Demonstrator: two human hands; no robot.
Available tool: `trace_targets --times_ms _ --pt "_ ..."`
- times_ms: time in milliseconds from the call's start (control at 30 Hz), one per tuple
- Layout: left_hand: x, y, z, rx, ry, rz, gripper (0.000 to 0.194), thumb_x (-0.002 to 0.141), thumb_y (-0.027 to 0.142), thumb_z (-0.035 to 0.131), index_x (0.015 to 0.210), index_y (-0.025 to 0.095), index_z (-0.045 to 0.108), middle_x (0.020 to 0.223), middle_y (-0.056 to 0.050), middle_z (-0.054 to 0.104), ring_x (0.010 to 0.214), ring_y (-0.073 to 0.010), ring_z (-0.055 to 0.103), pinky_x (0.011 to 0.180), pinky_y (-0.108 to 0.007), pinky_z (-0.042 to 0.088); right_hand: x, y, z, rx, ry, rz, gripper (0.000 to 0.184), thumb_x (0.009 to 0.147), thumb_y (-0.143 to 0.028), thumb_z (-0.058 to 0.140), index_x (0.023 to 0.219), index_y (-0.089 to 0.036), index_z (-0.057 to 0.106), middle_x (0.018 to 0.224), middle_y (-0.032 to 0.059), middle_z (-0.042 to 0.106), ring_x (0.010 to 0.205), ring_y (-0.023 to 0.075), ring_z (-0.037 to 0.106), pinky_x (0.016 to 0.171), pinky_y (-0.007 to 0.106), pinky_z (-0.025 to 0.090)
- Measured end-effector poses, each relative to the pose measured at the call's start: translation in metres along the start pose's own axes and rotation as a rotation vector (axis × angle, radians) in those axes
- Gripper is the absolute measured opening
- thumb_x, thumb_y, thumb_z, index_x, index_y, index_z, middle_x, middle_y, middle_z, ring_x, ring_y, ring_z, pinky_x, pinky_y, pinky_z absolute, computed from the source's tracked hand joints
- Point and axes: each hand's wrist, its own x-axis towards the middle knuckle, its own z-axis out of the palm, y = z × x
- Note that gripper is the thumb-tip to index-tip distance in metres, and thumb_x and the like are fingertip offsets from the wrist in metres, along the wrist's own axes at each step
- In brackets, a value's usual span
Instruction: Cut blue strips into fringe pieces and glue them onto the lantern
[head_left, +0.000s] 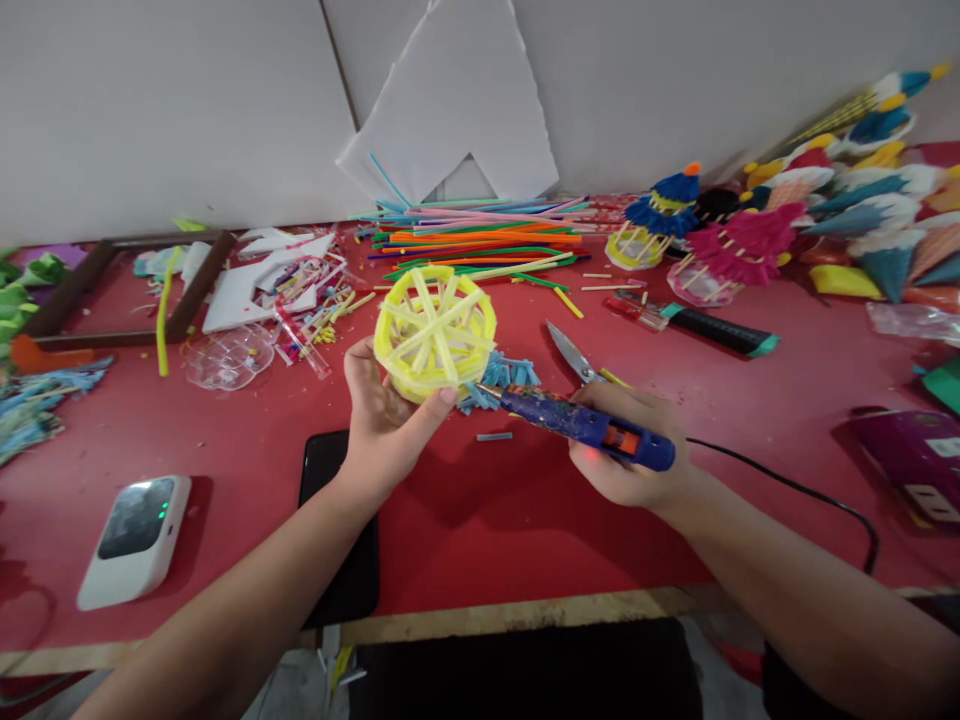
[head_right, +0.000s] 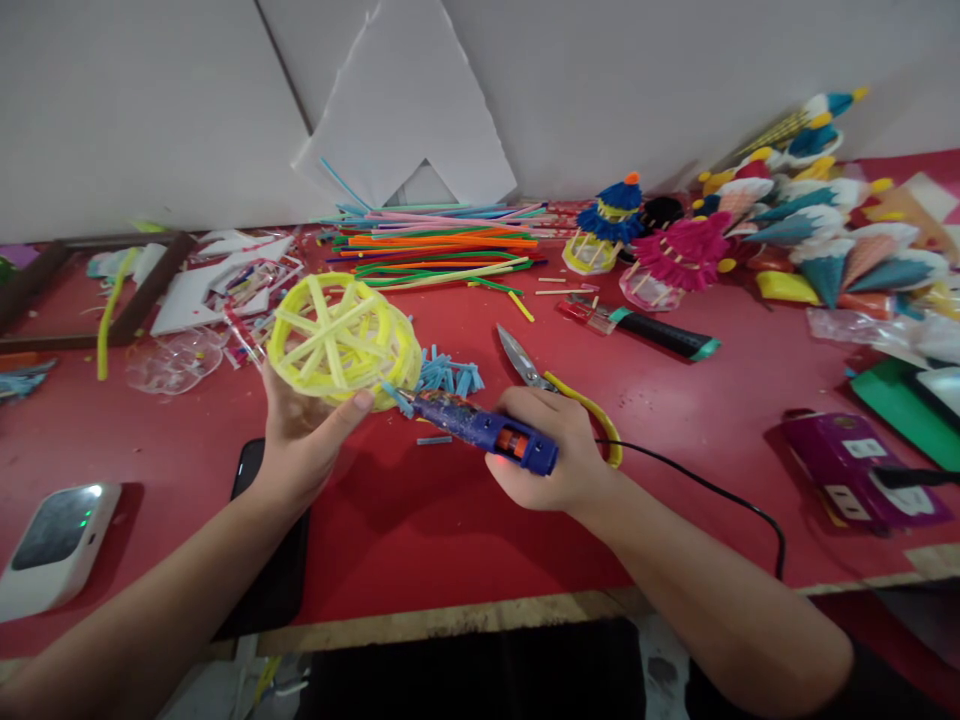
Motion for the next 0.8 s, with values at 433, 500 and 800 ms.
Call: trace_targets --times_ms 433,500,800 --pt "-0.0014 -0.0019 -0.0014 -0.015 -0.015 0.018 0.065 0.076 0.016 0.091 0.121 0.034 0.048 0.128 0.000 0.057 0.115 -0.0148 0.069 0.096 -0.026 0.063 -0.0017 0.0019 0.0003 0.016 0.033 0.022 0.016 0.074 -0.016 0.060 0.075 -0.026 0.047 0.058 -0.0042 0.053 0.046 0.0135 0.049 0.044 0.027 0.040" --pt "-0.0015 -0.0025 -0.0016 -0.018 -0.014 0.029 0.065 0.076 0.015 0.091 0.121 0.034 0.049 0.127 0.000 0.058 0.115 -0.0143 0.069 0.097 -0.025 0.063 -0.0020 0.0016 -0.0004 0.000 0.035 0.034 0.017 0.074 -0.015 0.060 0.075 -0.026 0.047 0.058 -0.0043 0.053 0.046 0.0134 0.049 0.044 0.027 0.040" --pt "-0.0028 -0.0018 -0.0027 -0.028 -0.044 0.018 0.061 0.080 0.016 0.089 0.123 0.035 0.050 0.127 0.000 0.058 0.116 -0.0151 0.069 0.095 -0.026 0.063 -0.0078 0.0056 -0.0020 -0.050 0.055 0.070 0.015 0.080 -0.020 0.061 0.074 -0.026 0.049 0.058 -0.0034 0.055 0.049 0.0139 0.053 0.046 0.027 0.041"
